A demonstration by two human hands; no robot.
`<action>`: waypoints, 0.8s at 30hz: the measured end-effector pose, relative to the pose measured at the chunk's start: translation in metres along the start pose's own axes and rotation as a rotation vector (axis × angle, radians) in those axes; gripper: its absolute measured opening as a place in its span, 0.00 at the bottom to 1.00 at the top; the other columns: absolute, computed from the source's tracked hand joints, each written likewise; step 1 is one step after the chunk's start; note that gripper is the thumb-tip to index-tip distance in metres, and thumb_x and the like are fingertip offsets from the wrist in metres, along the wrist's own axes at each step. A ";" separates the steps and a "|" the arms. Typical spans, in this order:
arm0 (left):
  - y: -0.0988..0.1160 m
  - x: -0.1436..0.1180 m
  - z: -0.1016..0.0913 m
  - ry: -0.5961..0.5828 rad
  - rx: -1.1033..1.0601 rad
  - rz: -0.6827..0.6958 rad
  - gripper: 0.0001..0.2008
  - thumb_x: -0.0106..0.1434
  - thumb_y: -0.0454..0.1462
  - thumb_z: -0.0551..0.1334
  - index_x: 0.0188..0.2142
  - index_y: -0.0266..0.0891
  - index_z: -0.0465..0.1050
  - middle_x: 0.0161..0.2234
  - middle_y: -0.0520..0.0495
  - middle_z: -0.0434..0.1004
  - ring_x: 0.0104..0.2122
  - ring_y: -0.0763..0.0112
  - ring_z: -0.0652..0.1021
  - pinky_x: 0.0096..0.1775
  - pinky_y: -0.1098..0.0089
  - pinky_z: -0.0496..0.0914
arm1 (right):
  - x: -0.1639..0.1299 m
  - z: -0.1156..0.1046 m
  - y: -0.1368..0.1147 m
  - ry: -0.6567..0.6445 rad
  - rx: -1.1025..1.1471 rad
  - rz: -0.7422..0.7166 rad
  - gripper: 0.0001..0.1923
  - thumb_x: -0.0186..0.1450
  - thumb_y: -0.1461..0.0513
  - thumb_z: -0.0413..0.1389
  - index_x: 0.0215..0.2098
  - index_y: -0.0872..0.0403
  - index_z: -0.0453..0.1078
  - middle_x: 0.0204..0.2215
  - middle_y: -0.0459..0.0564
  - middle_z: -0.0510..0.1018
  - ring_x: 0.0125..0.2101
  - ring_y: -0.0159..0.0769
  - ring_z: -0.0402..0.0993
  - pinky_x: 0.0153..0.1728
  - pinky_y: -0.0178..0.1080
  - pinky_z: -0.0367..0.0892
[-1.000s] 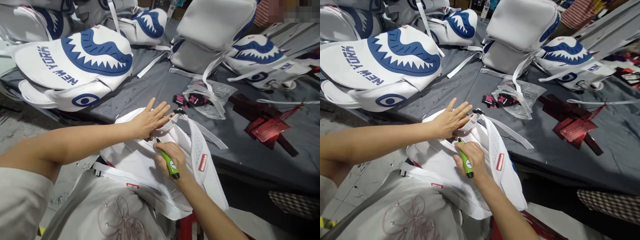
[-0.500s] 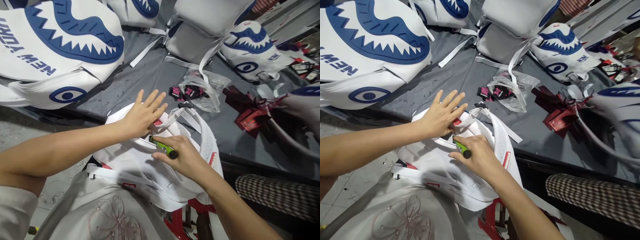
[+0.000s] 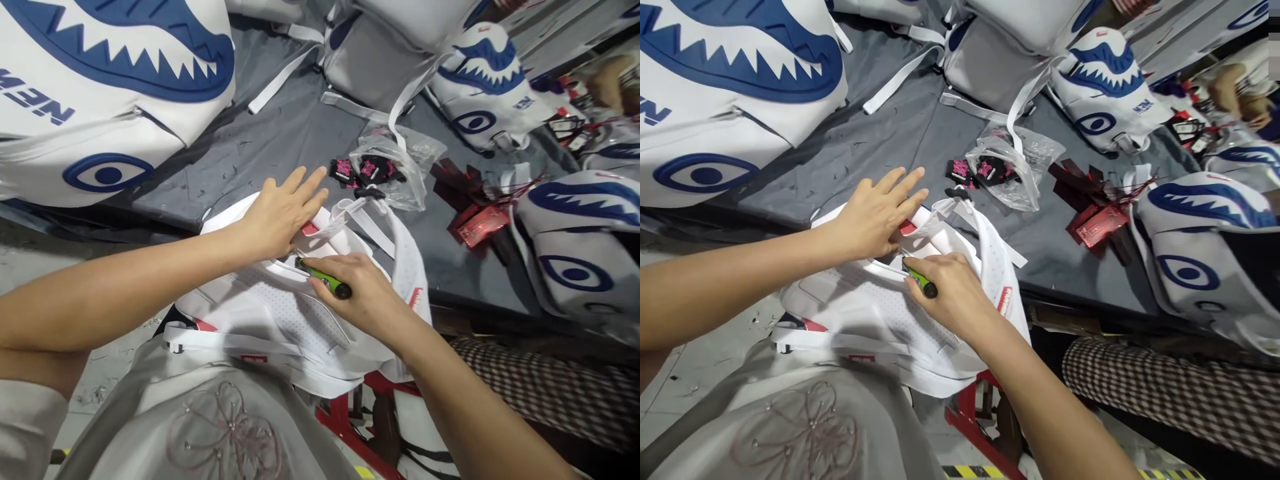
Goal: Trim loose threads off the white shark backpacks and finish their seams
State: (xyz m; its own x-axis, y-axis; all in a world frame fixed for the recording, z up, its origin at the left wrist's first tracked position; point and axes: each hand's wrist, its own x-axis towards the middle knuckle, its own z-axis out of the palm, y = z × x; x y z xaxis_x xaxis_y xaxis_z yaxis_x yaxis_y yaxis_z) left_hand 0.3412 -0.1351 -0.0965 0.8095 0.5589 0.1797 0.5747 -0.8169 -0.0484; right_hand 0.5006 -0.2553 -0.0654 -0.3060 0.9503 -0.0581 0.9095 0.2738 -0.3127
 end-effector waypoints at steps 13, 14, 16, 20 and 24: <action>-0.001 0.001 0.003 -0.012 -0.058 -0.002 0.48 0.56 0.44 0.69 0.70 0.39 0.48 0.73 0.36 0.42 0.67 0.40 0.54 0.54 0.52 0.65 | 0.000 0.005 0.001 0.034 0.107 0.068 0.13 0.67 0.62 0.56 0.48 0.53 0.79 0.40 0.51 0.85 0.38 0.42 0.82 0.44 0.42 0.72; -0.001 0.001 0.003 -0.016 -0.039 -0.001 0.48 0.57 0.45 0.69 0.70 0.39 0.48 0.73 0.36 0.42 0.67 0.41 0.54 0.54 0.52 0.65 | 0.001 0.005 0.001 0.025 0.117 0.069 0.13 0.67 0.62 0.56 0.47 0.54 0.79 0.40 0.51 0.85 0.39 0.42 0.82 0.44 0.42 0.72; -0.001 0.000 0.001 -0.019 -0.014 0.005 0.47 0.57 0.46 0.68 0.70 0.37 0.48 0.73 0.36 0.41 0.67 0.42 0.54 0.54 0.53 0.66 | 0.002 0.005 0.000 0.029 0.145 0.061 0.14 0.68 0.62 0.56 0.49 0.53 0.78 0.42 0.51 0.84 0.40 0.42 0.82 0.46 0.43 0.72; 0.000 -0.001 0.001 -0.017 -0.011 0.012 0.46 0.58 0.45 0.68 0.70 0.36 0.49 0.73 0.36 0.42 0.67 0.44 0.54 0.54 0.54 0.66 | 0.003 0.007 -0.002 0.027 0.100 0.089 0.14 0.67 0.62 0.57 0.49 0.54 0.78 0.43 0.52 0.84 0.42 0.45 0.81 0.48 0.48 0.70; -0.001 0.000 0.001 -0.037 -0.017 0.012 0.47 0.58 0.45 0.67 0.71 0.37 0.47 0.73 0.36 0.40 0.68 0.43 0.53 0.56 0.52 0.64 | 0.003 0.009 -0.006 0.036 0.072 0.128 0.15 0.67 0.62 0.57 0.50 0.54 0.78 0.40 0.52 0.85 0.40 0.45 0.82 0.46 0.47 0.71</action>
State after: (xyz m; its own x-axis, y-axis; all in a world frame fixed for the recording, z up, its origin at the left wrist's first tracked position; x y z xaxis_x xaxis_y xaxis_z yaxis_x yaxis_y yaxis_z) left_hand 0.3408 -0.1341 -0.0976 0.8205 0.5535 0.1429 0.5629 -0.8259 -0.0334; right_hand 0.4915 -0.2560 -0.0720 -0.1778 0.9817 -0.0679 0.9176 0.1404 -0.3719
